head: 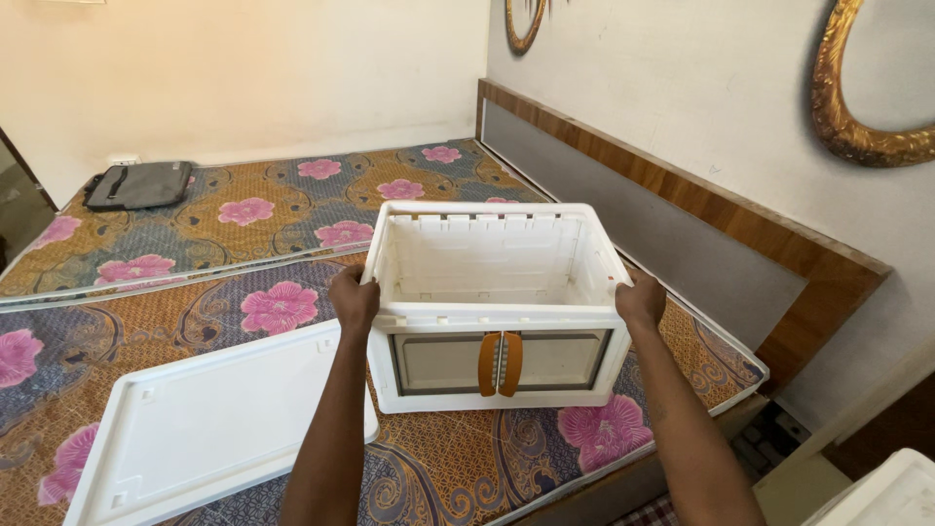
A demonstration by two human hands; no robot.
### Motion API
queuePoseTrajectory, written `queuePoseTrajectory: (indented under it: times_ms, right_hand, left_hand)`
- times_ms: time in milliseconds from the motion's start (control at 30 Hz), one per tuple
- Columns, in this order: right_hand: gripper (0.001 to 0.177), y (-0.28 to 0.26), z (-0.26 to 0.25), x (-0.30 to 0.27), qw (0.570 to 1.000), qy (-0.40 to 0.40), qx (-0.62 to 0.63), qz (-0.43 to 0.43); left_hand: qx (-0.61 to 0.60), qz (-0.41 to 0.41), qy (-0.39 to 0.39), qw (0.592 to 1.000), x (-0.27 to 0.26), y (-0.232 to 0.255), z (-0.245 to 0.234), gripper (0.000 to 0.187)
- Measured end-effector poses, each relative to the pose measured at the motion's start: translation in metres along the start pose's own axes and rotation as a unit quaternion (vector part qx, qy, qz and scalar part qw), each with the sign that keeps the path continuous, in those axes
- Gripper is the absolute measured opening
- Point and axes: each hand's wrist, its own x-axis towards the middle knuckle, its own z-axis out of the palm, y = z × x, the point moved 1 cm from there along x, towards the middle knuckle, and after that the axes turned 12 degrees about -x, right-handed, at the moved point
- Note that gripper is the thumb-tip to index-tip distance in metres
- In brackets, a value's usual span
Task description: The person lifts a white plastic storage box from a stack, places it on a bed, and removes the lid. They then open the front doors, inspect the empty interior, close the doors, and replace the lid. Finally, they lift the box and return it to the stack.
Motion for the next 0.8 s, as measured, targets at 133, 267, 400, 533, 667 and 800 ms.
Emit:
queuePoseTrajectory:
  times_ms: [133, 267, 400, 533, 667, 800]
  right_hand:
    - [0.035, 0.004, 0.004, 0.0, 0.996, 0.066, 0.012, -0.059]
    - [0.037, 0.006, 0.005, -0.001, 0.996, 0.061, 0.017, -0.061]
    - [0.035, 0.007, 0.003, -0.005, 0.996, 0.055, 0.019, -0.063]
    - [0.038, 0.009, 0.004, -0.004, 0.997, 0.054, 0.036, -0.048]
    - [0.034, 0.014, 0.007, 0.001, 0.998, 0.034, 0.021, -0.044]
    - [0.032, 0.015, 0.009, 0.003, 0.997, 0.041, 0.026, -0.054]
  left_hand:
    - [-0.031, 0.008, 0.001, 0.999, -0.009, 0.002, 0.0, 0.047]
    - [-0.054, 0.007, 0.013, 0.998, -0.01, 0.003, 0.001, 0.049]
    - [-0.029, 0.004, 0.015, 0.999, -0.013, 0.001, 0.0, 0.049]
    - [-0.038, 0.003, 0.019, 0.999, -0.014, 0.003, 0.001, 0.049]
    - [-0.012, -0.002, 0.0, 1.0, -0.014, 0.002, -0.001, 0.05]
    - [-0.04, 0.017, 0.0, 0.999, -0.018, 0.002, -0.006, 0.051]
